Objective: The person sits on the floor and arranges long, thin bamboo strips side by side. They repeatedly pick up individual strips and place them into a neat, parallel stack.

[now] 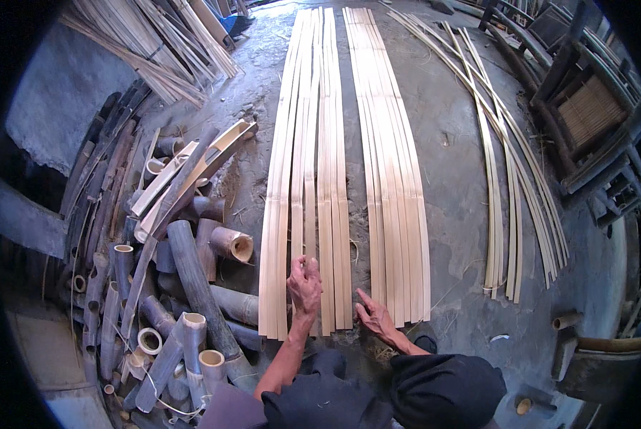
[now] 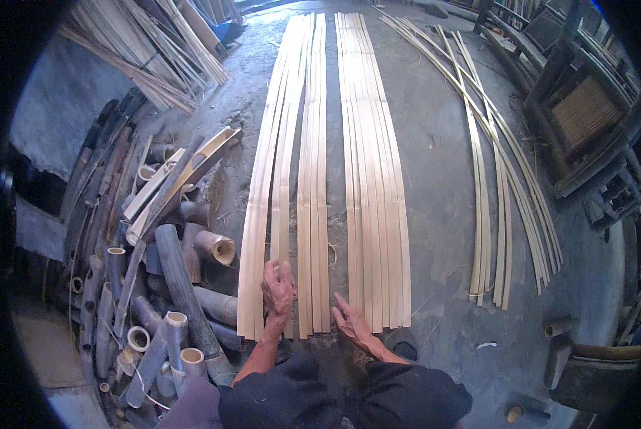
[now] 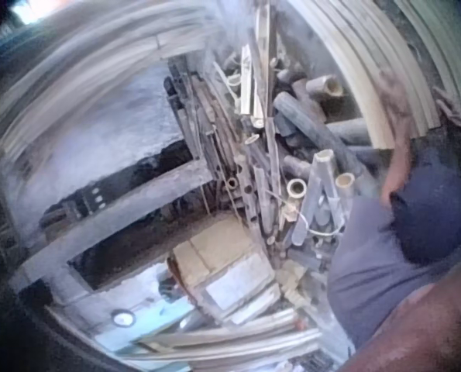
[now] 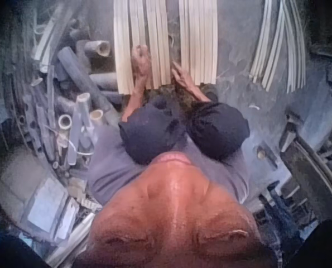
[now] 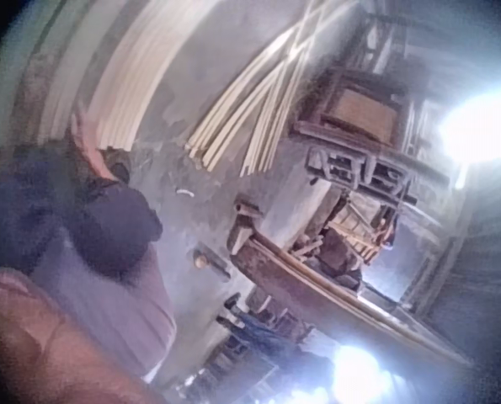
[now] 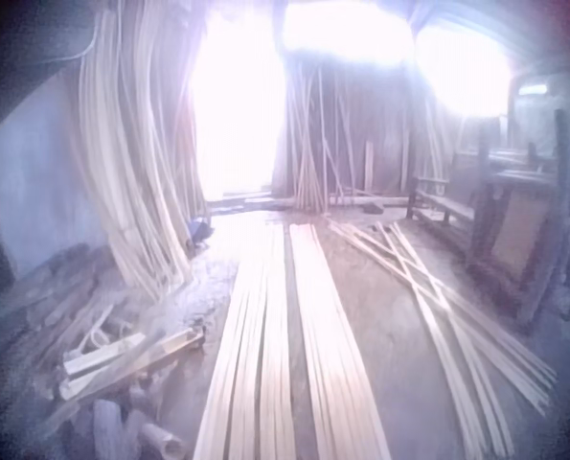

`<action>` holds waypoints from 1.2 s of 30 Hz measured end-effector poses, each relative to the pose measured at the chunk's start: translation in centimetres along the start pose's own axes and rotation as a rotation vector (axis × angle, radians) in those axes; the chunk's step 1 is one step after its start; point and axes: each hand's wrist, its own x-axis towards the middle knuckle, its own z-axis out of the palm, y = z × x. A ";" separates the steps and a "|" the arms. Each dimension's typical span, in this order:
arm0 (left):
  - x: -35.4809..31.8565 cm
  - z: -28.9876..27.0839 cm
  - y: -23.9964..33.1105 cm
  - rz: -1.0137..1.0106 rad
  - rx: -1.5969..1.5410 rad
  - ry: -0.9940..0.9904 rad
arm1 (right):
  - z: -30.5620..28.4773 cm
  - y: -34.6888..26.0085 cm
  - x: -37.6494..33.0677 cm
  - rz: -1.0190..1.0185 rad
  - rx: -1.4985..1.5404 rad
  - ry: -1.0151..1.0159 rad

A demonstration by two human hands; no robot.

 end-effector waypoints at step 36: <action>-2.3 13.6 -6.0 0.218 0.038 -0.184 | -0.4 1.1 -3.0 -0.001 0.028 0.086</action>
